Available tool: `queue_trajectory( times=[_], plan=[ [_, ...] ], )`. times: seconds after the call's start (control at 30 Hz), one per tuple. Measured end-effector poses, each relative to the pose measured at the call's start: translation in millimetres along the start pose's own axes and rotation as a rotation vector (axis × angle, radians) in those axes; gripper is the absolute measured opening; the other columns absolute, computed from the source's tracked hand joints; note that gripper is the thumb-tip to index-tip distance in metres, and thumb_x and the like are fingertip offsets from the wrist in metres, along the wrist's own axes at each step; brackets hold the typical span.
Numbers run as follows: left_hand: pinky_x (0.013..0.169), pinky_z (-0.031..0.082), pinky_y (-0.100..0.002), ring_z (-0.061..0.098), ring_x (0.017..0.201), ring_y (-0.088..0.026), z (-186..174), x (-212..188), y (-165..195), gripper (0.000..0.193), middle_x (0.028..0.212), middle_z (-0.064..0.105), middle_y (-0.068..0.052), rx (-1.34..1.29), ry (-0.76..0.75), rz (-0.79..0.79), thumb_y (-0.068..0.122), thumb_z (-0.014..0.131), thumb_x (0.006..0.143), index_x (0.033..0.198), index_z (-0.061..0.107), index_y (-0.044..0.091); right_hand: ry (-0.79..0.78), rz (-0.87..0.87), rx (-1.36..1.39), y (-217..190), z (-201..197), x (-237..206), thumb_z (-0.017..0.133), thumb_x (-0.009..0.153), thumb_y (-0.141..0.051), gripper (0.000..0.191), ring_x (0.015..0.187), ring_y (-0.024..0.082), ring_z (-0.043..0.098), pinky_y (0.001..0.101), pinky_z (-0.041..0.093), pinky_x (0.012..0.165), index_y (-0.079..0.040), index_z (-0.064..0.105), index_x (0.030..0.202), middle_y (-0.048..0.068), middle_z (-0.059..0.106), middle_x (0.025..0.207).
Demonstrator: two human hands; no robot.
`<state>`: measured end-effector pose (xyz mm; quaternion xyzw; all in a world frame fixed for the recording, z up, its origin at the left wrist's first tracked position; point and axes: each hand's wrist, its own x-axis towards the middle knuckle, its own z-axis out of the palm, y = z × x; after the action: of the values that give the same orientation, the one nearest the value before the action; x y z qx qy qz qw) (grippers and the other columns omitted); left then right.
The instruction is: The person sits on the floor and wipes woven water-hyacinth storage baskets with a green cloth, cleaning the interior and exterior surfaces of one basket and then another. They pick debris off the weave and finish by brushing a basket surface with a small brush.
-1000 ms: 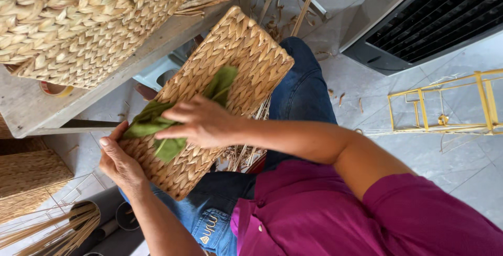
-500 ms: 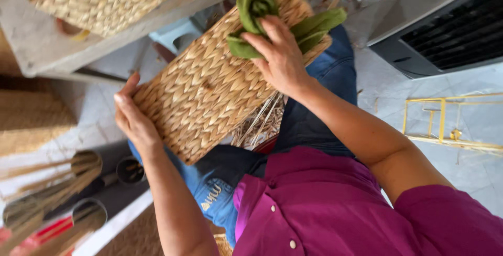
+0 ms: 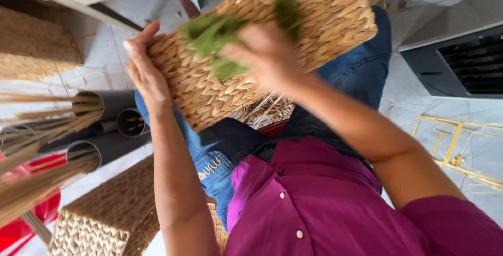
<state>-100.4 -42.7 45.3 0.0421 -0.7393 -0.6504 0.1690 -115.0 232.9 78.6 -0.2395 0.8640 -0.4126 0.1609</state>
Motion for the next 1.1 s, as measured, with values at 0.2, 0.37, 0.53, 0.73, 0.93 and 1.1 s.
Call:
queue_trajectory(
  times=[0.2,0.37,0.53,0.73,0.93,1.1],
  plan=[
    [0.104,0.052,-0.037,0.066,0.112,-0.022,7.8,3.3,-1.4,0.076,0.121,0.073,-0.015,-0.069,-0.002,0.083,0.061,0.035,0.111,0.126,0.071,-0.005,0.731,-0.197,-0.543,77.2,-103.5,-67.8,0.076,0.083,0.009,0.057,0.127,0.037,0.050,0.0495,0.045,0.110,-0.011,0.067,0.136,0.015,0.052,0.134],
    [0.104,0.052,-0.037,0.066,0.111,-0.022,4.5,-0.6,0.8,0.073,0.119,0.073,-0.014,-0.114,-0.005,0.091,0.059,0.037,0.111,0.124,0.071,-0.005,0.713,-0.158,-0.534,61.6,-52.0,-75.1,0.077,0.087,0.007,0.056,0.130,0.035,0.047,0.0471,0.045,0.109,-0.015,0.068,0.137,0.012,0.049,0.134],
    [0.104,0.052,-0.036,0.065,0.110,-0.021,1.7,-0.5,-1.7,0.072,0.118,0.073,-0.014,-0.121,-0.003,0.101,0.058,0.039,0.112,0.124,0.071,-0.005,0.375,-0.461,-0.293,-26.4,39.7,-60.6,0.083,0.076,-0.003,0.046,0.097,0.029,0.054,0.0484,0.042,0.084,-0.013,0.076,0.121,0.009,0.058,0.097],
    [0.101,0.053,-0.035,0.065,0.108,-0.020,2.1,1.2,-3.1,0.070,0.115,0.073,-0.013,-0.193,-0.008,0.050,0.056,0.040,0.111,0.124,0.071,-0.005,0.115,-0.764,-0.161,-47.6,88.1,-51.8,0.086,0.080,-0.018,0.057,0.120,0.033,0.058,0.0466,0.048,0.102,-0.019,0.066,0.134,0.010,0.057,0.134],
    [0.106,0.052,-0.035,0.065,0.114,-0.021,6.1,-6.0,3.4,0.065,0.121,0.072,-0.013,-0.134,0.000,0.091,0.053,0.040,0.113,0.125,0.069,-0.004,0.423,-0.472,-0.518,39.7,-14.1,-76.5,0.089,0.073,-0.009,0.054,0.123,0.034,0.050,0.0466,0.046,0.103,-0.018,0.074,0.124,0.013,0.056,0.133],
    [0.108,0.051,-0.036,0.065,0.116,-0.022,11.2,-6.4,8.6,0.064,0.125,0.071,-0.013,-0.123,-0.012,0.128,0.053,0.039,0.114,0.125,0.069,-0.002,0.724,-0.099,-0.590,106.8,-94.2,-99.7,0.075,0.084,0.005,0.051,0.127,0.033,0.052,0.0432,0.045,0.106,-0.013,0.075,0.132,0.012,0.057,0.134]
  ],
)
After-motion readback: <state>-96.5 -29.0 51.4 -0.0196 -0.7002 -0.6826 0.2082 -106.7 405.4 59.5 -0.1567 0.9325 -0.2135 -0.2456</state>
